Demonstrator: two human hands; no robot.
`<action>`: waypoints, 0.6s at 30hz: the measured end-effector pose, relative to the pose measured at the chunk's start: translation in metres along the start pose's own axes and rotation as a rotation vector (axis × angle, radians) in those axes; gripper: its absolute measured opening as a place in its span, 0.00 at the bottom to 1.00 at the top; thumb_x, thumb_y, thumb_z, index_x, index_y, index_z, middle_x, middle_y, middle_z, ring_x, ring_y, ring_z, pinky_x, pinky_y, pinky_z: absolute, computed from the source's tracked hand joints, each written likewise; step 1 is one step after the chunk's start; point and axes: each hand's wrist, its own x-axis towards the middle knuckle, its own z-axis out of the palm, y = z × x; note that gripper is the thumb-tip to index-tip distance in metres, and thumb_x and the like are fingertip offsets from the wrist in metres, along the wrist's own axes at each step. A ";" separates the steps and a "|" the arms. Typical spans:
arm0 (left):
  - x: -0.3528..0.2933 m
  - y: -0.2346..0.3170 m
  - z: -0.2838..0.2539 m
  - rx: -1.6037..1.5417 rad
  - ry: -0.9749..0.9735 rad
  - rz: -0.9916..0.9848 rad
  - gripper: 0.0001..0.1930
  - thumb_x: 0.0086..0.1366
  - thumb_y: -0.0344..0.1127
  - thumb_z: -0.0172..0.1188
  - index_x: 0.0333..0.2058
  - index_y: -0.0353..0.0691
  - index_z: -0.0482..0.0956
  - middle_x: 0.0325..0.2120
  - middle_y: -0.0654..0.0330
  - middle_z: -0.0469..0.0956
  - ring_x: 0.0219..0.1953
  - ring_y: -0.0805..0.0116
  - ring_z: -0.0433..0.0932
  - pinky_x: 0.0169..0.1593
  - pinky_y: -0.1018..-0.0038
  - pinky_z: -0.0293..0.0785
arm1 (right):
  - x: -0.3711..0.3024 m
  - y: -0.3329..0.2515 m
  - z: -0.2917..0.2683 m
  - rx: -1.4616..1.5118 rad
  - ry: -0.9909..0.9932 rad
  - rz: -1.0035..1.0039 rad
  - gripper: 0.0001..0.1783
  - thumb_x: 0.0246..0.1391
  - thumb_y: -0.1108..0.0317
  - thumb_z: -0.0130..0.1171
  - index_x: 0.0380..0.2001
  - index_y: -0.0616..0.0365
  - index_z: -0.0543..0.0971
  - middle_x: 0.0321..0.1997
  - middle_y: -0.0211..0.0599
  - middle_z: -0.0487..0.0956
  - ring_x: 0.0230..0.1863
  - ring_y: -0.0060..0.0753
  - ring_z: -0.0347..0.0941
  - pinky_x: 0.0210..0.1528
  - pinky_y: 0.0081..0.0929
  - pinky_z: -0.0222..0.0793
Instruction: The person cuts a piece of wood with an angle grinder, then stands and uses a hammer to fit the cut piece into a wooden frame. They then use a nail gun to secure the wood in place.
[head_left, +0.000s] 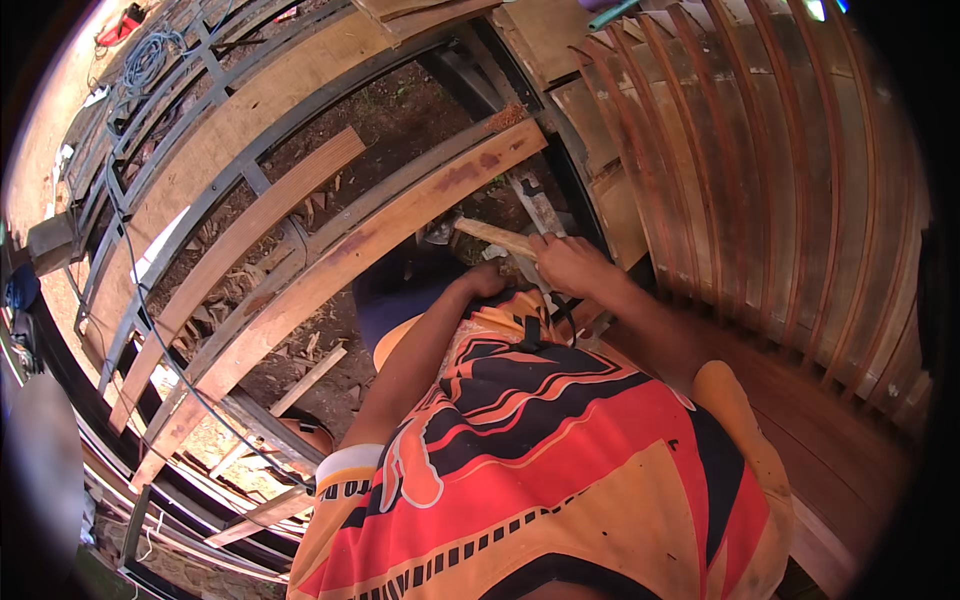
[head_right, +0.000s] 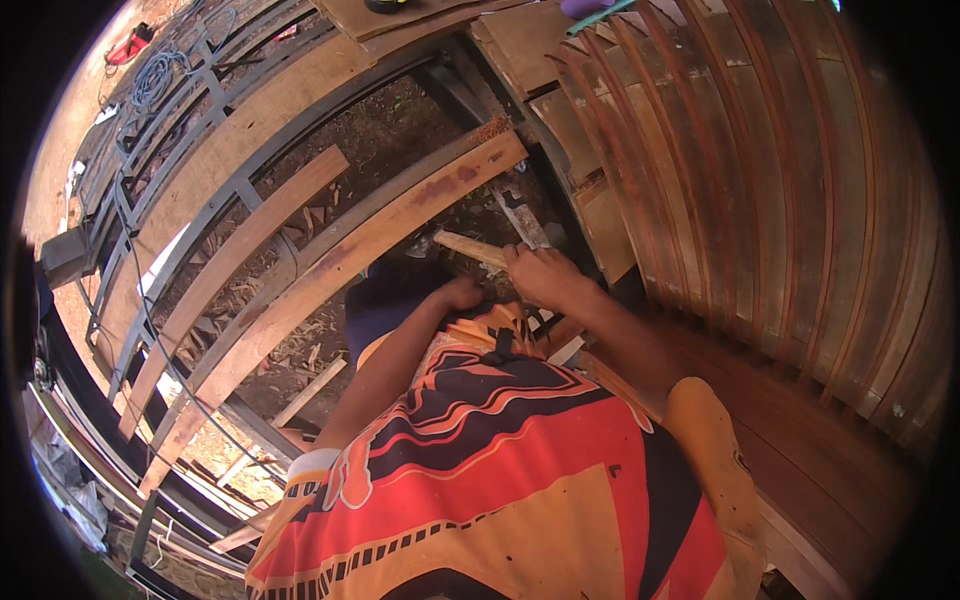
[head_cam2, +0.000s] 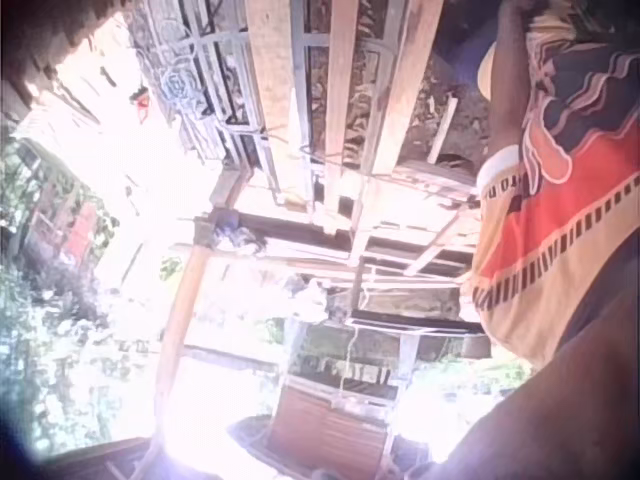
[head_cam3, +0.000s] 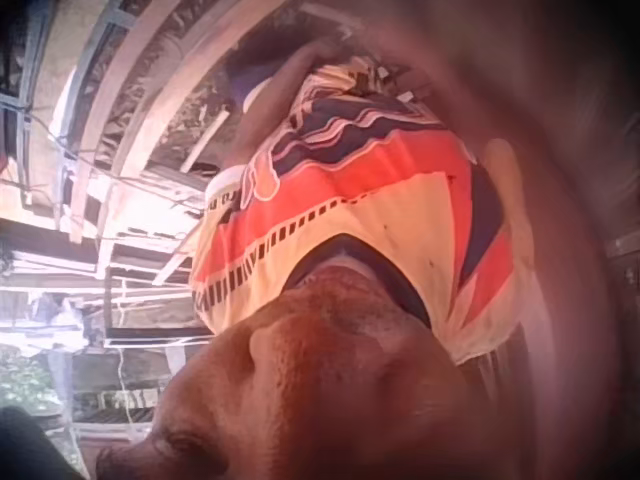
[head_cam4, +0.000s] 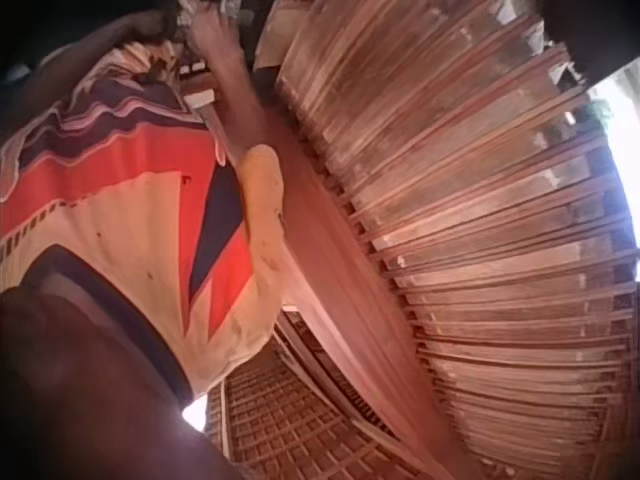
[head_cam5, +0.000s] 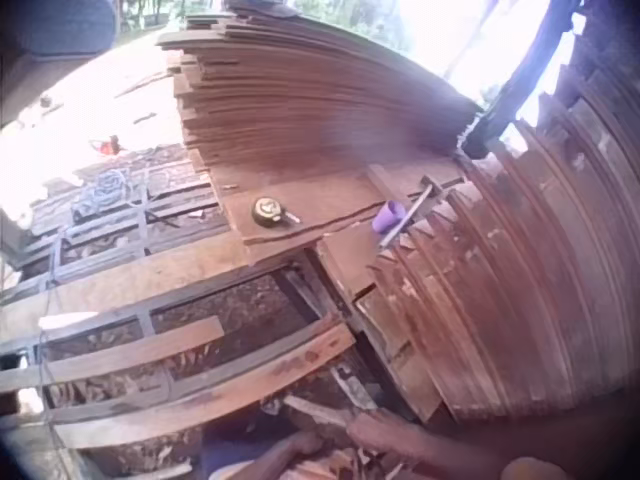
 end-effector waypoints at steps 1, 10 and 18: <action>0.009 0.002 0.004 -0.157 0.033 -0.009 0.35 0.61 0.52 0.65 0.60 0.34 0.70 0.55 0.42 0.76 0.55 0.49 0.77 0.59 0.61 0.71 | 0.001 -0.007 -0.011 -0.010 -0.022 -0.003 0.16 0.55 0.70 0.54 0.45 0.67 0.70 0.40 0.56 0.79 0.38 0.57 0.82 0.38 0.45 0.79; 0.101 0.025 0.049 -0.900 0.281 -0.171 0.44 0.54 0.48 0.73 0.64 0.33 0.64 0.59 0.40 0.73 0.60 0.48 0.74 0.63 0.63 0.69 | 0.020 -0.048 -0.081 -0.339 -0.275 -0.211 0.32 0.62 0.57 0.55 0.67 0.53 0.62 0.44 0.51 0.77 0.39 0.54 0.82 0.35 0.45 0.78; 0.146 0.043 0.064 -1.015 0.353 -0.278 0.48 0.52 0.48 0.76 0.64 0.30 0.61 0.59 0.39 0.72 0.61 0.48 0.73 0.63 0.63 0.69 | 0.043 -0.039 -0.075 -0.381 -0.313 -0.579 0.36 0.66 0.61 0.47 0.74 0.29 0.52 0.39 0.51 0.74 0.29 0.52 0.80 0.30 0.47 0.79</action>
